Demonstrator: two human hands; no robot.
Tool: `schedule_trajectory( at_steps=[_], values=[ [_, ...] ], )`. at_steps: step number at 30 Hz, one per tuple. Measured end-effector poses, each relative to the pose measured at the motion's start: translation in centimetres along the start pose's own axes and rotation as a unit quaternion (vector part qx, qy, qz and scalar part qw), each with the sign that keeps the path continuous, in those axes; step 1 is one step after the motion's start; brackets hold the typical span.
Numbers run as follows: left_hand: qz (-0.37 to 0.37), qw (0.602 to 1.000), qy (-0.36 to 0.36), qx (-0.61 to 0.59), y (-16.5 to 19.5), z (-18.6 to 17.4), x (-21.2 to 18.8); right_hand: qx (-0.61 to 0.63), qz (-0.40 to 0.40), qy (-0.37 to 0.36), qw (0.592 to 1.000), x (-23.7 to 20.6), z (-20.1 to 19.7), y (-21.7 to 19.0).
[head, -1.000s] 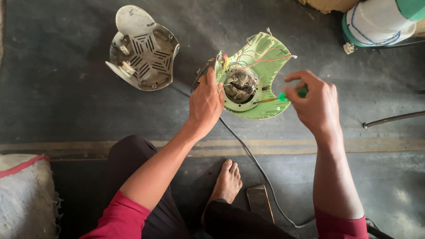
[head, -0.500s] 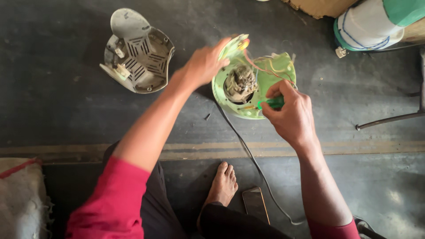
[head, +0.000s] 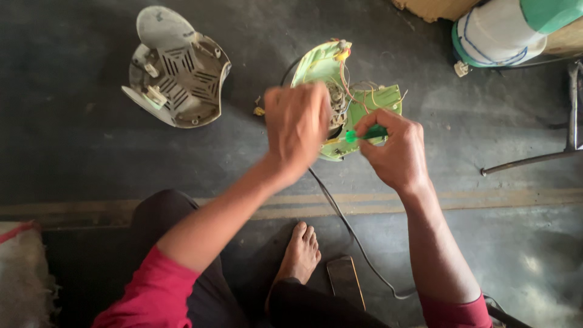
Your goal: The person sits on the floor and disassembles a mixer grinder. They remove the motor unit from the green plastic housing, use a screwdriver to unscrew components, pull wiring loose from the housing, and separate the motor from the base, setting parts aside on the floor.
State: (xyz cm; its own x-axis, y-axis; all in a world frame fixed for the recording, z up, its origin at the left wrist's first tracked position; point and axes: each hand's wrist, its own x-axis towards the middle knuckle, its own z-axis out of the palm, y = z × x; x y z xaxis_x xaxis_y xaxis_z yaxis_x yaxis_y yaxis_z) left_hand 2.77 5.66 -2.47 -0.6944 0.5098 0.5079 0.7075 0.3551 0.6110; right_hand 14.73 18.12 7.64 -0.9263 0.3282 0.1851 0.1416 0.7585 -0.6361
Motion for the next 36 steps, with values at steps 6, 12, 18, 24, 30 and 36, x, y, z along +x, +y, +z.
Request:
schedule_trajectory(
  at_steps=[6,12,18,24,30,36],
  values=[
    [-0.17,0.983,0.049,0.057,2.7,1.3,-4.9,-0.193,0.055,0.046,0.979,-0.4,0.8,-0.1],
    [-0.355,0.893,-0.178,-0.21,-0.5,0.9,-3.8,0.003,0.049,0.046,0.998,-0.2,0.7,0.4],
    [-0.276,0.905,-0.254,-0.199,-5.8,-2.3,1.8,-0.077,-0.061,0.048,0.994,0.6,2.1,0.0],
    [-0.232,0.899,-0.368,-0.047,-8.1,-2.2,6.8,-0.016,0.09,0.038,0.995,1.8,3.4,-0.9],
    [-0.109,0.941,-0.319,0.006,-9.6,0.1,7.9,-0.041,-0.069,0.057,0.995,2.3,4.1,-0.1],
    [-0.076,0.955,-0.259,0.121,-7.1,1.4,7.3,0.052,0.071,0.043,0.995,2.1,4.3,0.3]
  ],
)
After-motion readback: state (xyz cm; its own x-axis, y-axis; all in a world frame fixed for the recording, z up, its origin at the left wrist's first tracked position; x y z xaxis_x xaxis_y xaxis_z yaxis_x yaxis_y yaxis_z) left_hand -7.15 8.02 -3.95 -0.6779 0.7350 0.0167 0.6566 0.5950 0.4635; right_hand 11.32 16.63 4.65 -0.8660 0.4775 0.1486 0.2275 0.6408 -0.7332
